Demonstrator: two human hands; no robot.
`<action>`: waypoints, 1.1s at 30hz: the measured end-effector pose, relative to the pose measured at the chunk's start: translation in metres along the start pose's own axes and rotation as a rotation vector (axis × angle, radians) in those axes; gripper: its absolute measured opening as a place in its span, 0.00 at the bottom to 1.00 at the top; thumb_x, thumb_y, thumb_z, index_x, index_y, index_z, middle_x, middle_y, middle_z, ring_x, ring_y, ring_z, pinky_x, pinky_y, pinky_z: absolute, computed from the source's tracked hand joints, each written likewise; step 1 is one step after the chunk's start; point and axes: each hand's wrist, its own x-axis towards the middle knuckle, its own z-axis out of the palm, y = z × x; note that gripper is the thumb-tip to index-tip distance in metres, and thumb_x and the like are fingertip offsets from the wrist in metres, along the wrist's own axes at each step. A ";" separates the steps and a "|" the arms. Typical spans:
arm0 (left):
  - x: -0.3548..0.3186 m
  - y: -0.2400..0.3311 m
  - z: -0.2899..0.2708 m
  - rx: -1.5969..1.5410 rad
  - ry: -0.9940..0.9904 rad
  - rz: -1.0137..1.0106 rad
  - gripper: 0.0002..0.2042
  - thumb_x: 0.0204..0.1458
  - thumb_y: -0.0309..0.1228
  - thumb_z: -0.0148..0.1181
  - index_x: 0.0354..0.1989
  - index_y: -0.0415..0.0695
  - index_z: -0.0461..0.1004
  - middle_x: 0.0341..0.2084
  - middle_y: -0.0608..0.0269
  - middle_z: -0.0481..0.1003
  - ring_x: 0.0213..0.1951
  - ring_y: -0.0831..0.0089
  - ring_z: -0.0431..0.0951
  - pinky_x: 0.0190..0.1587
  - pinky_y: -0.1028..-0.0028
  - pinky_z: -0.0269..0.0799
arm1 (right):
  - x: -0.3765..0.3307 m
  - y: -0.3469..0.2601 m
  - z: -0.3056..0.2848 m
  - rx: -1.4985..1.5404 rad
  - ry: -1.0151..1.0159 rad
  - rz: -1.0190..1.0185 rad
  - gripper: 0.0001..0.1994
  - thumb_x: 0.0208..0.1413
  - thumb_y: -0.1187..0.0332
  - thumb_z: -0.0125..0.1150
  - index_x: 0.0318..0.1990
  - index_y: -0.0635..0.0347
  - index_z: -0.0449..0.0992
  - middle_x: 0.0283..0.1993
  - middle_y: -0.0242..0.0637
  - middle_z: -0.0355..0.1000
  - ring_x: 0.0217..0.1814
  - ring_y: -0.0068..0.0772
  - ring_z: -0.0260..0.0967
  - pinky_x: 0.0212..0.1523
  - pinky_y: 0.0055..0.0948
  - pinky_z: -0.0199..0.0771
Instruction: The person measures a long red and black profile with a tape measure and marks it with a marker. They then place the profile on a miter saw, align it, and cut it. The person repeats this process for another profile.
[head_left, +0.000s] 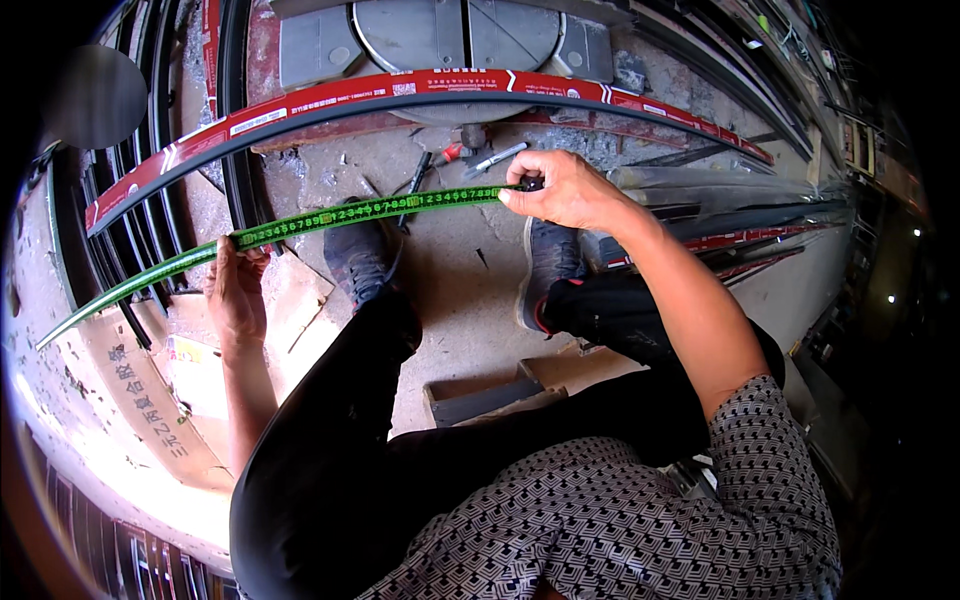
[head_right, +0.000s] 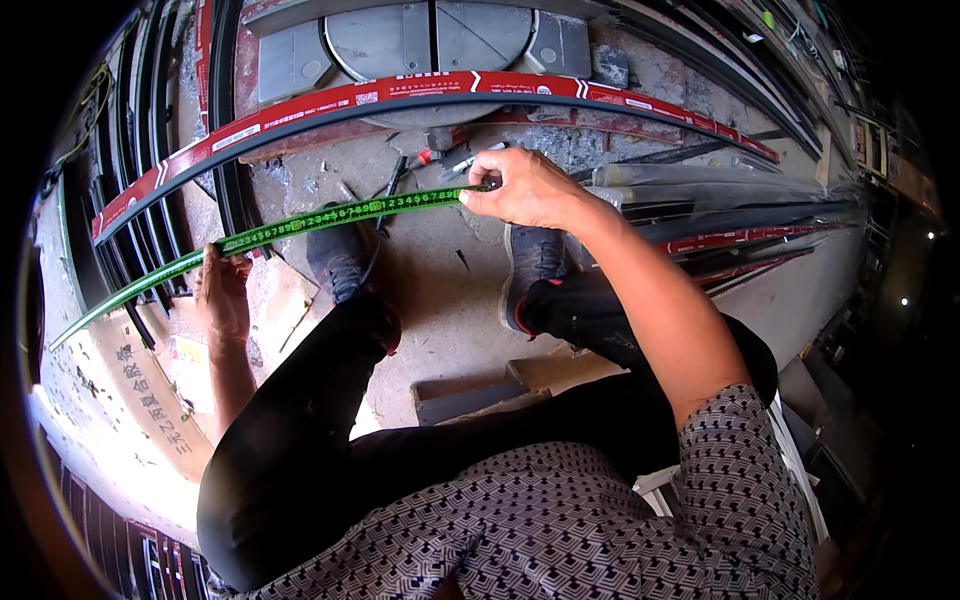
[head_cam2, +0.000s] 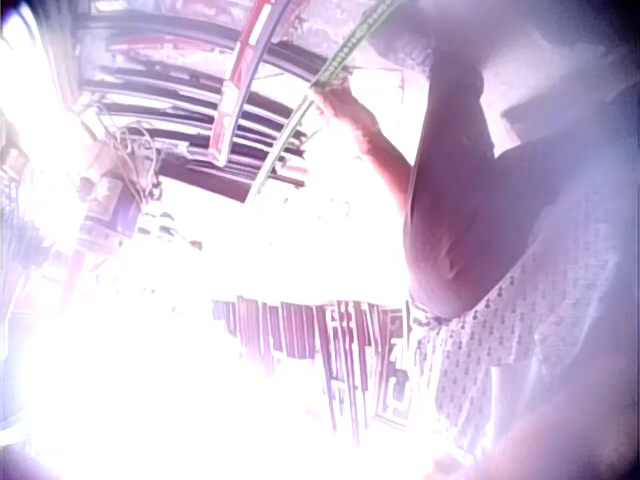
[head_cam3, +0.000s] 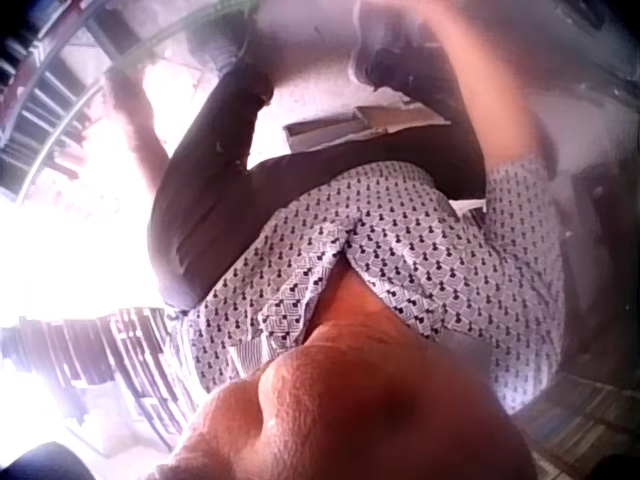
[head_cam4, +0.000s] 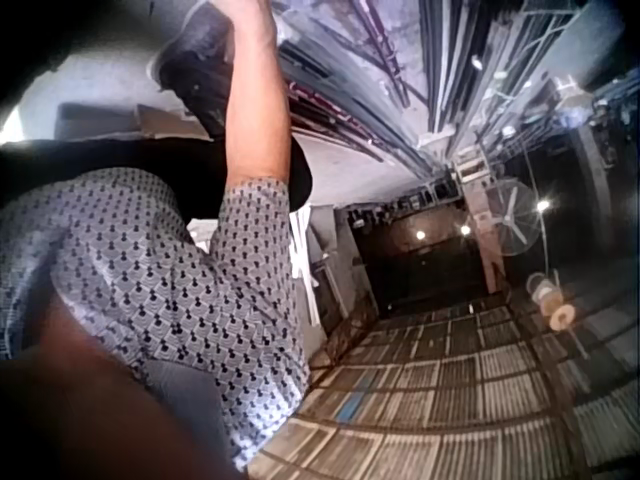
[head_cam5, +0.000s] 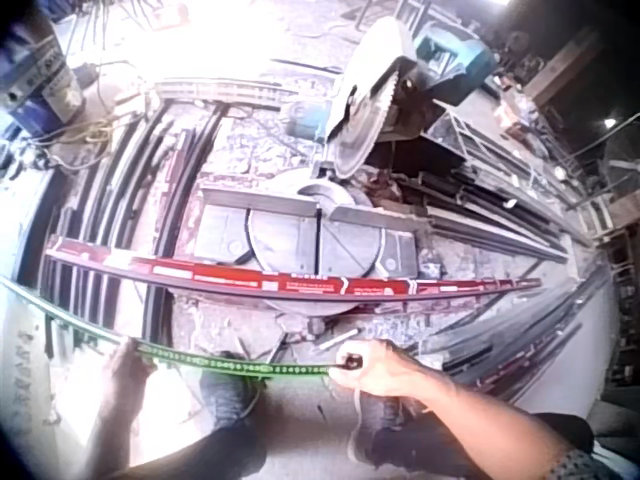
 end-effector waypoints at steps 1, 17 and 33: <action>0.000 -0.003 -0.002 0.002 0.015 -0.013 0.11 0.73 0.35 0.55 0.42 0.43 0.80 0.31 0.62 0.82 0.35 0.73 0.82 0.47 0.70 0.80 | 0.000 0.004 0.003 0.015 0.009 -0.027 0.16 0.59 0.58 0.72 0.41 0.63 0.79 0.33 0.35 0.77 0.37 0.25 0.71 0.43 0.32 0.74; -0.013 -0.037 -0.013 0.139 0.208 -0.334 0.14 0.70 0.44 0.58 0.35 0.48 0.77 0.27 0.67 0.78 0.31 0.75 0.78 0.41 0.70 0.77 | 0.037 0.056 0.068 -0.094 0.076 0.001 0.15 0.55 0.61 0.70 0.47 0.56 0.79 0.45 0.52 0.80 0.49 0.58 0.79 0.50 0.48 0.78; 0.046 0.034 0.027 -0.013 0.083 -0.101 0.26 0.67 0.55 0.58 0.55 0.42 0.73 0.39 0.66 0.79 0.39 0.77 0.80 0.44 0.74 0.79 | 0.026 0.037 0.094 -0.617 0.348 -0.239 0.20 0.55 0.68 0.70 0.56 0.56 0.75 0.56 0.46 0.72 0.61 0.54 0.70 0.62 0.51 0.69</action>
